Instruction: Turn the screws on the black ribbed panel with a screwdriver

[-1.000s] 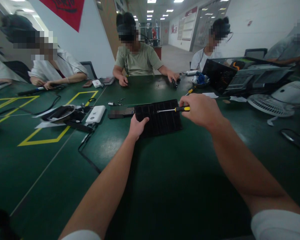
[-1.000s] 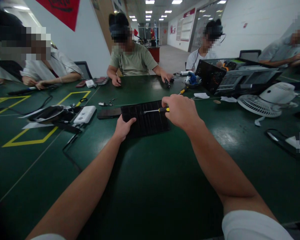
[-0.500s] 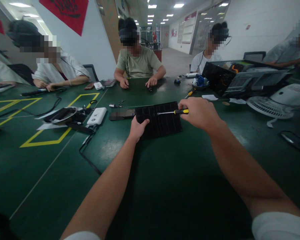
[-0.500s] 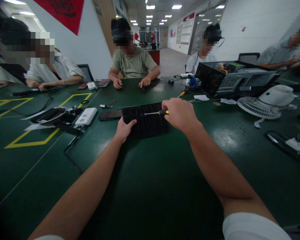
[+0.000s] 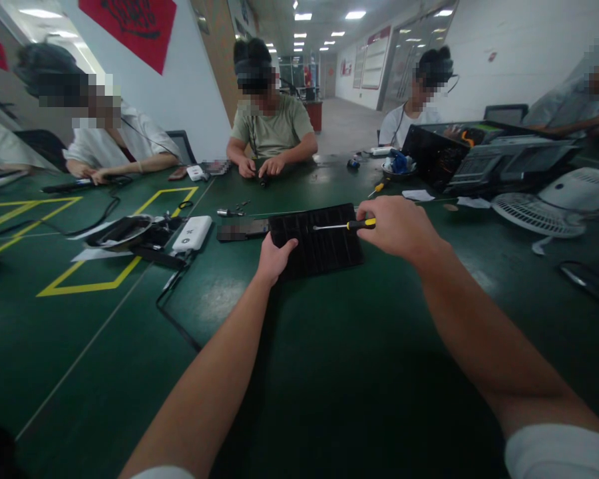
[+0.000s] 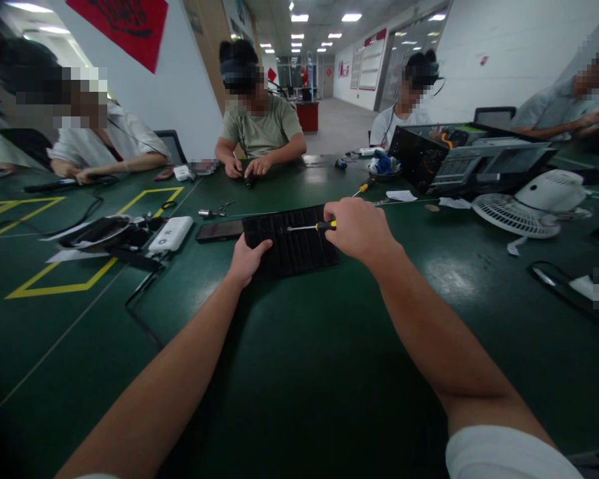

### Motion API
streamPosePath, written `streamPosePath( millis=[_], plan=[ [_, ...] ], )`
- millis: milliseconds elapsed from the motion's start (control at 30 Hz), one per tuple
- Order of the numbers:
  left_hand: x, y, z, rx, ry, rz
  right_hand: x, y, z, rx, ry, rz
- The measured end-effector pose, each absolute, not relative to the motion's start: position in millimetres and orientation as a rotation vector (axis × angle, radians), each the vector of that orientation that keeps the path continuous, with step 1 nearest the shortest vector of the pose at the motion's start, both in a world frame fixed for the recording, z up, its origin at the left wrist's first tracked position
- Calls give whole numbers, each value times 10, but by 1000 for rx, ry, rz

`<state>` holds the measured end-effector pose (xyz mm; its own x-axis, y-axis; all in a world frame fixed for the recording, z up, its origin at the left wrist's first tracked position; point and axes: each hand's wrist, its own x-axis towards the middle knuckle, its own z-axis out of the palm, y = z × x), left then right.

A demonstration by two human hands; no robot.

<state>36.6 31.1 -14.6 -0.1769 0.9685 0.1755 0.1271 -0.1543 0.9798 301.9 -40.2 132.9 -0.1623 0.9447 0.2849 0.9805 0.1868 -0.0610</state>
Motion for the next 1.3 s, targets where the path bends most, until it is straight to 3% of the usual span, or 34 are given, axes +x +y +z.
streamPosePath(
  millis=[1300],
  plan=[
    [372, 301, -138, 1304, 1352, 1422, 3036, -392, 1324, -1894, -2231, -100]
  ],
)
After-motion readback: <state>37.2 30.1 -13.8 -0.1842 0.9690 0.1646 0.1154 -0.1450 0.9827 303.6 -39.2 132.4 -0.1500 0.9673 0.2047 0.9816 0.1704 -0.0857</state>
